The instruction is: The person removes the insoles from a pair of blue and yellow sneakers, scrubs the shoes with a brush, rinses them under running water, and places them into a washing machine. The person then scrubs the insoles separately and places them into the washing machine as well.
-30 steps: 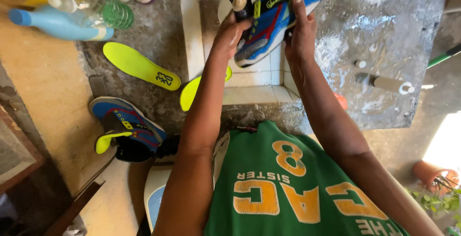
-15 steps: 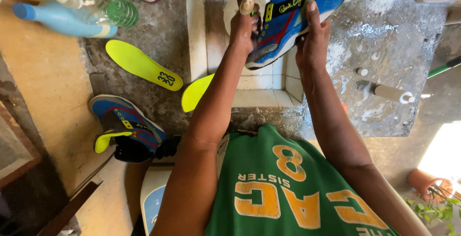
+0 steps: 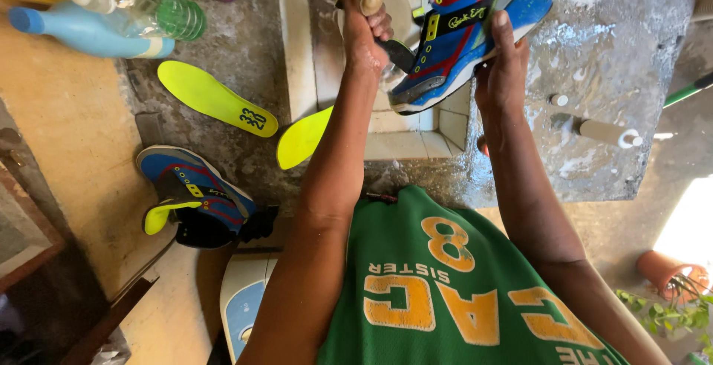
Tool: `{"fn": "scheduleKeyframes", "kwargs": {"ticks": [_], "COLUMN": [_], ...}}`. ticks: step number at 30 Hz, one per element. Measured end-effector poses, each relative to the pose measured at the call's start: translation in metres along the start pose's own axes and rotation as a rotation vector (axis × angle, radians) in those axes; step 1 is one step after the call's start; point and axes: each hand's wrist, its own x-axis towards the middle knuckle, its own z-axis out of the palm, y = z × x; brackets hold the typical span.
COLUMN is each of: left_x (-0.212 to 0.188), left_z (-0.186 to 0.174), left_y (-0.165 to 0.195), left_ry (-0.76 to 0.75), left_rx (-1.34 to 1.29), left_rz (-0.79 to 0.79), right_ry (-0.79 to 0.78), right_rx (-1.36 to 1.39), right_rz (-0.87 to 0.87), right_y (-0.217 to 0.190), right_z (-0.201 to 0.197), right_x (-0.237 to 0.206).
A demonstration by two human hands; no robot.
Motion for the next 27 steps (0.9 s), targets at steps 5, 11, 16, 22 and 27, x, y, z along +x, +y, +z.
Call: {"fn": "scheduleKeyframes", "kwargs": {"ticks": [5, 11, 16, 22, 27], "left_x": [-0.005, -0.007, -0.008, -0.005, -0.009], "left_z": [0.020, 0.003, 0.008, 0.029, 0.018], "left_y": [0.007, -0.003, -0.002, 0.006, 0.000], "left_ry": [0.609, 0.523, 0.420, 0.655, 0.500], "left_rx": [0.151, 0.352, 0.329, 0.195, 0.412], "left_rz": [-0.121, -0.006, -0.072, -0.193, -0.098], "right_ry": [-0.058, -0.055, -0.037, -0.052, -0.034], "right_rx": [-0.003, -0.039, -0.054, -0.050, -0.073], "right_rz": [-0.052, -0.070, -0.053, -0.069, -0.063], "right_y": [0.001, -0.001, -0.001, 0.001, 0.000], "right_z": [-0.010, -0.020, -0.023, -0.024, -0.026], "right_x": [-0.008, -0.013, -0.015, -0.020, -0.022]}}
